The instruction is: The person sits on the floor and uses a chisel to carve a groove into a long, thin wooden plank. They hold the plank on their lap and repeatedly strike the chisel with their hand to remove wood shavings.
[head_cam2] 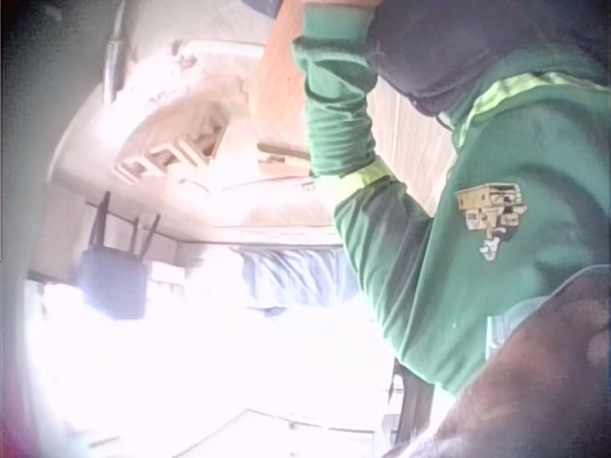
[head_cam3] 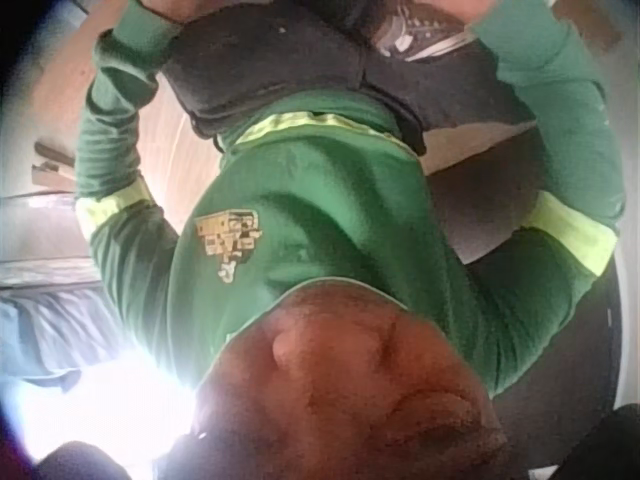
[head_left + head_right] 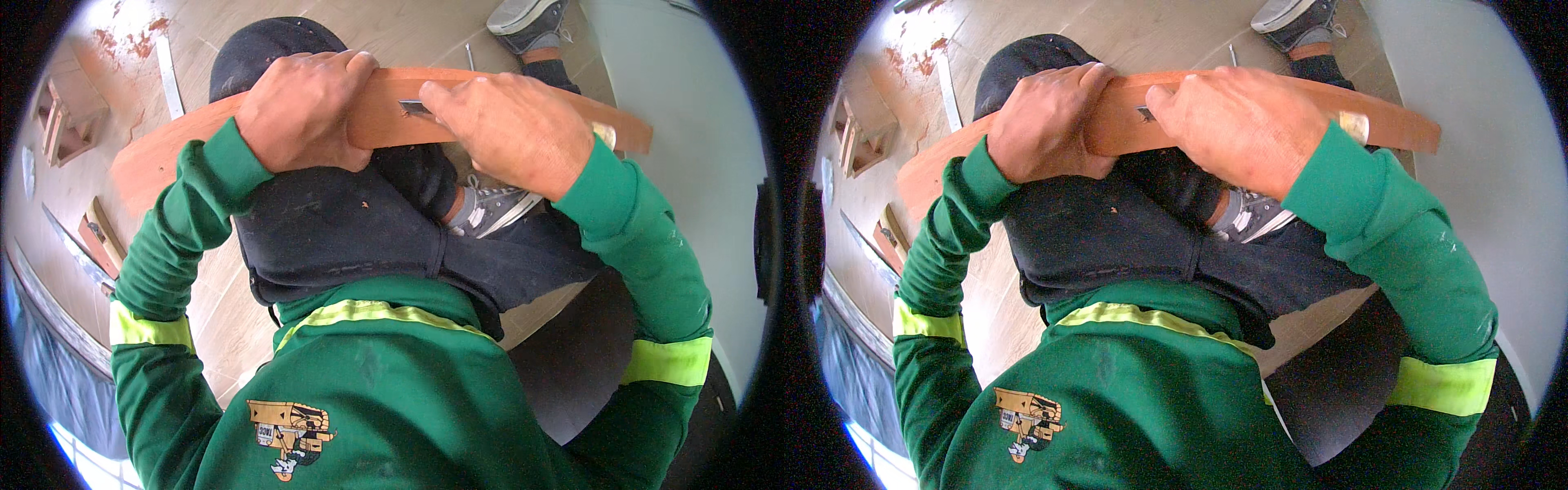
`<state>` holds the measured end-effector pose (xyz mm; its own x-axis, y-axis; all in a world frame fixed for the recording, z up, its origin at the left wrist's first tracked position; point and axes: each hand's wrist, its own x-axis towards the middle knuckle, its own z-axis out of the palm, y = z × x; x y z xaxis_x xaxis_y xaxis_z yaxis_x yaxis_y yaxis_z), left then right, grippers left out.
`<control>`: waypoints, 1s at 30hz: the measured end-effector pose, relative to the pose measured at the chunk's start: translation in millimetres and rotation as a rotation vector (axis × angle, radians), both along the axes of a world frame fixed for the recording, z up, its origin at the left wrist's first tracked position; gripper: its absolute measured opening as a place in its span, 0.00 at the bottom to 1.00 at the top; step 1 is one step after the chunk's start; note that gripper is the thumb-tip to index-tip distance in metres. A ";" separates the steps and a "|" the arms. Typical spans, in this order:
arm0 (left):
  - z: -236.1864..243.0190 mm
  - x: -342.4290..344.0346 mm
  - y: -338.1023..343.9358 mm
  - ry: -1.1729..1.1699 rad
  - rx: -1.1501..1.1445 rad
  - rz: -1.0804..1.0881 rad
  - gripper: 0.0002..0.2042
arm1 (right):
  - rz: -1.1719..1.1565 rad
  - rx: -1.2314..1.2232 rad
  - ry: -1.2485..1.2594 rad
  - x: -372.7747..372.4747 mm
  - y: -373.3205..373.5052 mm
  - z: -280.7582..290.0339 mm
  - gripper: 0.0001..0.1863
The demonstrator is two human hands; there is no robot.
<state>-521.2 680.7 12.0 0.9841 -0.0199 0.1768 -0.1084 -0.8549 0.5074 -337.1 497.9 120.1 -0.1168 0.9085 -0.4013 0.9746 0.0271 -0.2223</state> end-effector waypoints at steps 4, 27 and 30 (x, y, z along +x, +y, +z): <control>0.9 -3.7 0.1 0.094 -0.055 0.011 0.42 | 0.067 0.085 -0.046 4.8 -10.3 -9.0 0.12; 20.2 -118.2 23.4 0.183 0.197 0.447 0.57 | -0.216 0.170 0.161 -0.4 -27.2 -30.0 0.09; 17.8 -112.2 31.2 0.176 0.197 0.403 0.56 | -0.158 0.124 0.111 5.8 -16.6 -25.6 0.09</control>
